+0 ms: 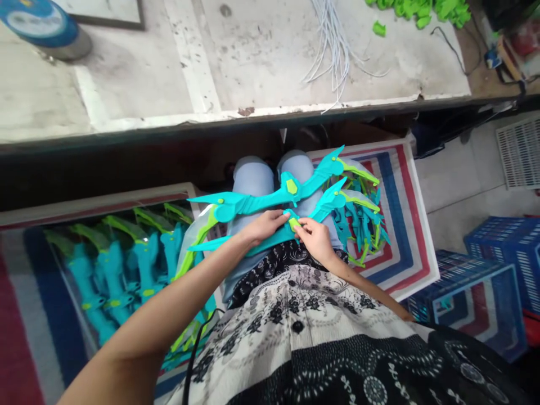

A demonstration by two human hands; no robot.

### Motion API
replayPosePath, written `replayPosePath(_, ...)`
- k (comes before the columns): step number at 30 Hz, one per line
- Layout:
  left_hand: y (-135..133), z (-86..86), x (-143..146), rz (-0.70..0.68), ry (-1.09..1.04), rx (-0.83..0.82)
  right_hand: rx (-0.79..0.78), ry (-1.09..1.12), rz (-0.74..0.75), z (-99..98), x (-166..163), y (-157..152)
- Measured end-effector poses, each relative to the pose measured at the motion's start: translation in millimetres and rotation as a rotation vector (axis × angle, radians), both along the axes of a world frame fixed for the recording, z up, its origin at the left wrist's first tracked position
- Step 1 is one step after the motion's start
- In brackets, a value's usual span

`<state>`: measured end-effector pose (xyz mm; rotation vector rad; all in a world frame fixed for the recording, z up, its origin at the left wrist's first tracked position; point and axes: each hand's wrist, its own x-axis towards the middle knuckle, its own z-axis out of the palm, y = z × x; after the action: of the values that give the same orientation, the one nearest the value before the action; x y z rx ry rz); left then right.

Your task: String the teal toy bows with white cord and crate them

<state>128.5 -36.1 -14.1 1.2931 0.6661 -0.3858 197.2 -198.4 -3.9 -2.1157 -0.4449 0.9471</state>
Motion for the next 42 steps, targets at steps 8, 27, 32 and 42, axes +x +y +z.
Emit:
replayPosePath(8,-5.2,-2.0,0.1,-0.021,-0.057,0.094,-0.097,0.097,-0.020,5.9,3.1,5.0)
replayPosePath(27,-43.5,14.4,-45.4,-0.023,-0.210,1.013,-0.161,-0.648,0.449,30.6,84.7,22.5)
replayPosePath(32,-55.5,22.9,-55.4,-0.084,-0.262,1.213,-0.045,-0.759,0.916,21.3,124.9,64.1)
replayPosePath(42,-77.5,19.0,-75.5,0.466,0.117,-0.089,-0.127,-0.778,0.963,2.6,94.2,51.3)
